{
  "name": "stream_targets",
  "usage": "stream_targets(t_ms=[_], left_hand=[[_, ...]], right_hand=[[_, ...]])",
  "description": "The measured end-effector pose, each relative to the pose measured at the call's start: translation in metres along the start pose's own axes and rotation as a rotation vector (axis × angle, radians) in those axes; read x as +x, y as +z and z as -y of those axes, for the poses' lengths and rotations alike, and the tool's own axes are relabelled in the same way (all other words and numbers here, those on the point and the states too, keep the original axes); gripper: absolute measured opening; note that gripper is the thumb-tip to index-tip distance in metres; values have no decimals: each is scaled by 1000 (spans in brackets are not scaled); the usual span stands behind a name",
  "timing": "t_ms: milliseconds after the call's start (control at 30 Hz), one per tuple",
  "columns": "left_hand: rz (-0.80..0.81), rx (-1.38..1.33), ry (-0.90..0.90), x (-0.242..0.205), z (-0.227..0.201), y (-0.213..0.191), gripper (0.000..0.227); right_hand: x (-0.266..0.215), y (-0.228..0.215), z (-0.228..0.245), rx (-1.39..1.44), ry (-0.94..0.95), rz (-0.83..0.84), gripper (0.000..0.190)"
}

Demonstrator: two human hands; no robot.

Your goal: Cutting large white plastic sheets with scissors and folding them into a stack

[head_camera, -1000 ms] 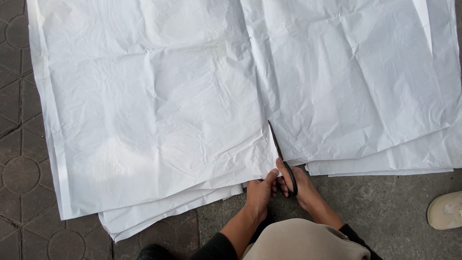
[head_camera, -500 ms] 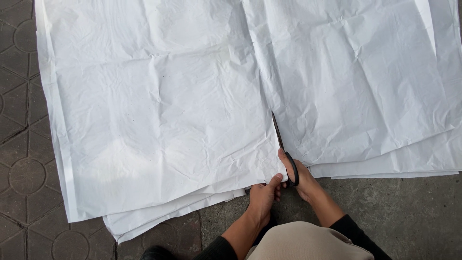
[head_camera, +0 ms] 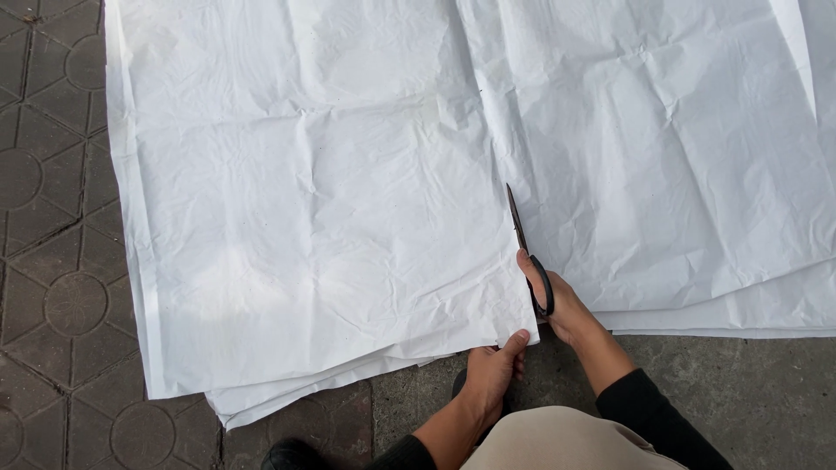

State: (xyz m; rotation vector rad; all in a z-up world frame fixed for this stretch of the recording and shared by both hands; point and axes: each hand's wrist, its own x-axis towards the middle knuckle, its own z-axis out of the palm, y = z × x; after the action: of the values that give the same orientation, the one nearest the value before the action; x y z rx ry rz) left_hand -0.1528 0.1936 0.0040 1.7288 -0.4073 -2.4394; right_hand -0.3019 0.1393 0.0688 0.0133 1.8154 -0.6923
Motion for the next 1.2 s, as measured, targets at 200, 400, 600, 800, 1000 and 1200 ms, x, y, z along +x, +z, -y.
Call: stream_targets(t_ms=[200,400,600,800,1000,1200], left_hand=[[36,3,40,7,8,-1,39],[68,39,42,17,14,-6,36],[179,-79,106,34,30,-8,36],[113,-74,-88,9,3,-8,35],[82,12,-181,12,2,-10,42],[102,20,-208,7,-6,-14,37]], right_hand=[[7,-1,8,23,-14,-36,69],[1,8,45,1,30,15,74],[-5,16,65,60,23,-27,80],[-6,23,93,71,41,49,89],[22,18,88,51,-12,1,75],[16,30,116,26,18,28,87]])
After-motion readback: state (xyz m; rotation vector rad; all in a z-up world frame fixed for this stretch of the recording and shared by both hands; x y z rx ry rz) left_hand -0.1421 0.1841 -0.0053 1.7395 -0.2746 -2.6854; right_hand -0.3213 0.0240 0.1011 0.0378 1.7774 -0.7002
